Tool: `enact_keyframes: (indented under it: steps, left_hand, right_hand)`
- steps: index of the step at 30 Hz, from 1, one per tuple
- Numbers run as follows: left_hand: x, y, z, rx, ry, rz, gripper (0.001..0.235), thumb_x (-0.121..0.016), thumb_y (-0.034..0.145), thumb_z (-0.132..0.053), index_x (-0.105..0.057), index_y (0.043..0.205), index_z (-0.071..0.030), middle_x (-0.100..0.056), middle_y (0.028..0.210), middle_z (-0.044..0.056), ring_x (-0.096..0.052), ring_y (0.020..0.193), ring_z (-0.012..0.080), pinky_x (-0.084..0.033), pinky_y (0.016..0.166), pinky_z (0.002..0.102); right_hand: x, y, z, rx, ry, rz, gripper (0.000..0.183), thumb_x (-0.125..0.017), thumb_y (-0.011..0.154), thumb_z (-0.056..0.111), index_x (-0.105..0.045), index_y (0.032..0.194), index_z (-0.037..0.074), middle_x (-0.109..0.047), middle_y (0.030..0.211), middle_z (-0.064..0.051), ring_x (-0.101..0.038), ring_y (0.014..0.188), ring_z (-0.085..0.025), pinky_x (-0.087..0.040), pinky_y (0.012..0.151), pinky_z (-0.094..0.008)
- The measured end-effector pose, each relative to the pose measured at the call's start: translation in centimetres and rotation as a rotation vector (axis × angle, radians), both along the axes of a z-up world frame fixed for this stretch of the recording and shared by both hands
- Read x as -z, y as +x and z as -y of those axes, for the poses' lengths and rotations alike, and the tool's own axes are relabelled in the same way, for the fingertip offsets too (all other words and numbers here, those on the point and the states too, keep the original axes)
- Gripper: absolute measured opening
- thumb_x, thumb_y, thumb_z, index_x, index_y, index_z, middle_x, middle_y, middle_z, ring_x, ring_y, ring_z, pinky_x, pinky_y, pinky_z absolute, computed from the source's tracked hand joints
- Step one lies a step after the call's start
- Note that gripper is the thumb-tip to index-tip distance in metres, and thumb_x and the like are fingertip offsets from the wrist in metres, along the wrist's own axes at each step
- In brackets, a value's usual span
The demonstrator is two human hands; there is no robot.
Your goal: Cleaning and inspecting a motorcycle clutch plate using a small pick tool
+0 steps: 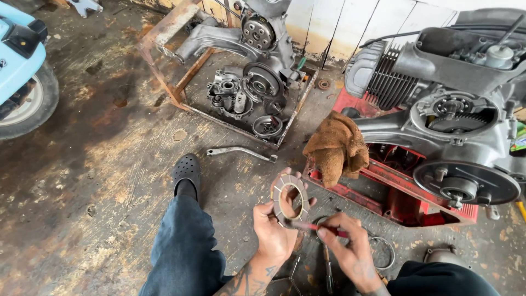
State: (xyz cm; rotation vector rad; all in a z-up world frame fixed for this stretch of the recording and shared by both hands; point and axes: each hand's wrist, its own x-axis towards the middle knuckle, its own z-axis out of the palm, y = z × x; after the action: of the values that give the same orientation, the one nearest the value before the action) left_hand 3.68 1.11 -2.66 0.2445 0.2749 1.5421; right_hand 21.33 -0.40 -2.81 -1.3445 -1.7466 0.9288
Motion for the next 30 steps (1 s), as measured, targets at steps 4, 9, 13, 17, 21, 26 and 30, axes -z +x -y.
enact_keyframes:
  steps: [4,9,13,17,21,26,30]
  left_hand:
    - [-1.0,-0.5,-0.2,-0.048,-0.013,-0.01,0.079,-0.038,0.085,-0.038,-0.038,0.157,-0.006,-0.052,0.15,0.015,-0.053,0.128,0.0303,-0.047,0.101,0.06]
    - [0.1,-1.3,-0.1,-0.01,0.052,0.052,0.076,-0.036,0.089,-0.039,-0.034,0.159,-0.01,-0.048,0.153,0.016,-0.049,0.134,0.0326,-0.04,0.109,0.064]
    - [-2.7,-1.5,0.0,-0.022,-0.245,0.007,0.083,-0.032,0.081,-0.04,-0.039,0.157,-0.009,-0.052,0.152,0.017,-0.052,0.128,0.0308,-0.044,0.104,0.066]
    - [-1.8,-1.5,0.0,0.016,-0.125,0.032,0.08,-0.035,0.083,-0.044,-0.04,0.155,-0.009,-0.054,0.145,0.016,-0.055,0.12,0.0312,-0.048,0.098,0.065]
    - [-3.5,-1.7,0.1,0.021,-0.359,0.086,0.081,-0.027,0.082,-0.04,-0.043,0.155,-0.008,-0.054,0.144,0.018,-0.052,0.125,0.0364,-0.042,0.103,0.069]
    - [-2.1,-1.8,0.4,0.044,-0.236,0.091,0.078,-0.03,0.081,-0.041,-0.044,0.151,-0.008,-0.056,0.142,0.02,-0.055,0.115,0.0351,-0.044,0.098,0.07]
    - [-6.6,-1.6,-0.1,0.055,-0.469,0.047,0.084,-0.021,0.081,-0.037,-0.042,0.156,-0.005,-0.053,0.147,0.021,-0.049,0.127,0.0375,-0.038,0.107,0.066]
  right_hand:
    - [-0.5,-0.8,0.2,0.01,-0.01,-0.013,0.011,-0.077,0.081,0.018,-0.075,0.077,0.008,-0.071,0.074,-0.002,-0.058,0.068,-0.015,-0.043,0.07,-0.03]
    - [-3.0,-0.8,-0.6,0.085,-0.05,0.054,0.011,-0.076,0.08,0.012,-0.076,0.077,0.002,-0.065,0.066,-0.003,-0.053,0.055,-0.015,-0.042,0.054,-0.03]
    - [-2.4,-0.5,0.3,-0.05,0.088,0.124,0.01,-0.078,0.08,0.021,-0.078,0.082,0.011,-0.073,0.085,0.004,-0.061,0.075,-0.012,-0.04,0.082,-0.028]
    - [-2.2,0.3,-0.8,0.087,0.054,0.136,0.011,-0.079,0.08,0.019,-0.079,0.085,0.009,-0.069,0.078,-0.001,-0.058,0.068,-0.015,-0.043,0.067,-0.029]
    - [-1.8,-0.3,0.7,-0.047,0.138,0.203,0.017,-0.079,0.079,0.026,-0.074,0.087,0.012,-0.076,0.096,0.002,-0.065,0.088,-0.016,-0.037,0.095,-0.035]
    - [-1.8,1.1,-0.4,0.075,0.203,0.253,0.013,-0.077,0.08,0.025,-0.075,0.087,0.015,-0.068,0.084,0.005,-0.059,0.076,-0.013,-0.03,0.097,-0.038]
    - [-3.0,0.1,0.7,-0.043,0.246,0.261,0.016,-0.076,0.082,0.026,-0.075,0.092,0.014,-0.071,0.102,0.0,-0.062,0.094,-0.017,-0.029,0.099,-0.038]
